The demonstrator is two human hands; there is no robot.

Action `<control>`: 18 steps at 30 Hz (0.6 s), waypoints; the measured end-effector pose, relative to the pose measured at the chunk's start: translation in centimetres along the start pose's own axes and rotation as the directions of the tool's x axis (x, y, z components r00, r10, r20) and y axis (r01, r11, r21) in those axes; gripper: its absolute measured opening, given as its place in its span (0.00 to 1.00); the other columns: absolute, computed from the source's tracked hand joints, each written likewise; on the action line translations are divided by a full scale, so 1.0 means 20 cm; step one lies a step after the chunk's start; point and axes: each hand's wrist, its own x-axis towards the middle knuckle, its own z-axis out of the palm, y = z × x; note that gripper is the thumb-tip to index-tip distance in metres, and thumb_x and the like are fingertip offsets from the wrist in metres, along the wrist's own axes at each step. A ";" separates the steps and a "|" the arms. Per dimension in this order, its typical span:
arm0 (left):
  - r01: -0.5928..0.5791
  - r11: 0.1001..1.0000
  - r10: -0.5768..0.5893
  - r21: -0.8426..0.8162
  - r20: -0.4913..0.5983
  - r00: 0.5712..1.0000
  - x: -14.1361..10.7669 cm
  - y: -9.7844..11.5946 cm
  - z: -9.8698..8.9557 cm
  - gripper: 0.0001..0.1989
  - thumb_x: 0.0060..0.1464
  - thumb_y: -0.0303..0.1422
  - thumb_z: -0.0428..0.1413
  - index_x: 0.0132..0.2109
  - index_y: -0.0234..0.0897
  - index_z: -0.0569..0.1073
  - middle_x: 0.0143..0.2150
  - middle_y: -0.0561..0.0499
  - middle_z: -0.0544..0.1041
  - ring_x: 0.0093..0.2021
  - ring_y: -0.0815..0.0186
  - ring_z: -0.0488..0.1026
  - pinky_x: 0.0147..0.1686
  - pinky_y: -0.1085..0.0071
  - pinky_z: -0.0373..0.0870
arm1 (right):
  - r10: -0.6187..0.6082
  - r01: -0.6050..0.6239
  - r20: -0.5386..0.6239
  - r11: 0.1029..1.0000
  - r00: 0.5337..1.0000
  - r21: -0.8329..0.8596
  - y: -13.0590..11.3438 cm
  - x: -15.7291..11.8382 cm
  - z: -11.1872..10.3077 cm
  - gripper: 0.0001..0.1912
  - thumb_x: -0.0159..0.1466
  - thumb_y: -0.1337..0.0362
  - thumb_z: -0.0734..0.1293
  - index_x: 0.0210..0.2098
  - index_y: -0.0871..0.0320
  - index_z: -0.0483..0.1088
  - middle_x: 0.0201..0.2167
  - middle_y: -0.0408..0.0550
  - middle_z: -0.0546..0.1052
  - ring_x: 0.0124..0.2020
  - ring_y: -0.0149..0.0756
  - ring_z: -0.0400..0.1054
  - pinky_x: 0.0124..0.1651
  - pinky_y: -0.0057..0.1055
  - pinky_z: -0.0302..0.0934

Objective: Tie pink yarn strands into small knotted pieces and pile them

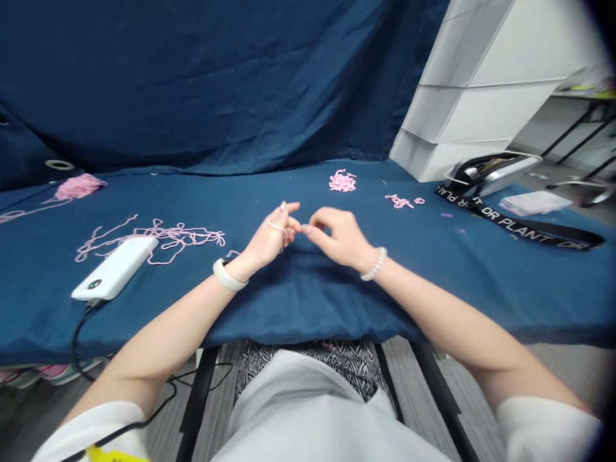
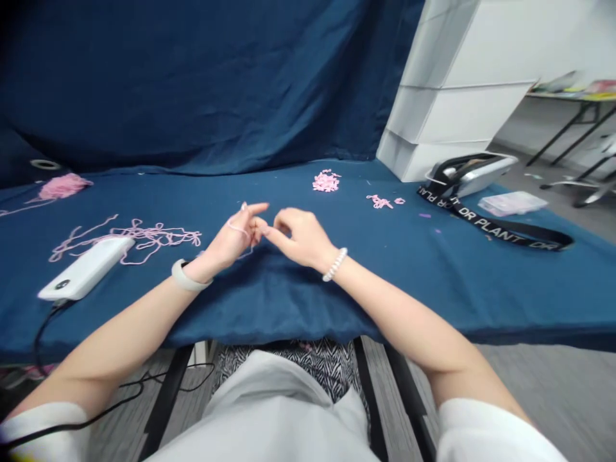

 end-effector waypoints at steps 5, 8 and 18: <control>0.111 0.993 -0.111 -0.036 0.022 0.994 -0.04 -0.16 0.02 0.35 0.58 0.57 0.42 0.52 0.28 0.70 0.26 0.49 0.73 0.21 0.72 0.65 0.19 0.76 0.57 | 0.188 -0.210 0.273 0.976 0.943 0.053 0.03 -0.07 0.10 0.28 0.68 0.49 0.55 0.22 0.62 0.66 0.19 0.43 0.68 0.22 0.27 0.59 0.31 0.28 0.49; 0.169 0.980 -0.165 -0.107 0.046 0.985 -0.05 -0.14 0.05 0.37 0.58 0.59 0.38 0.50 0.28 0.70 0.24 0.50 0.72 0.19 0.72 0.62 0.18 0.76 0.54 | 0.269 -0.299 0.314 0.953 0.911 0.052 0.01 -0.09 0.12 0.28 0.66 0.46 0.56 0.27 0.62 0.71 0.21 0.44 0.70 0.23 0.27 0.59 0.30 0.28 0.47; 0.219 0.972 -0.219 -0.088 0.009 0.976 -0.09 -0.16 0.10 0.32 0.59 0.57 0.39 0.51 0.33 0.64 0.26 0.50 0.73 0.19 0.72 0.61 0.20 0.76 0.54 | 0.068 -0.070 -0.032 0.994 0.997 -0.080 0.04 -0.10 0.15 0.23 0.56 0.46 0.68 0.33 0.60 0.62 0.33 0.49 0.68 0.33 0.36 0.61 0.36 0.33 0.56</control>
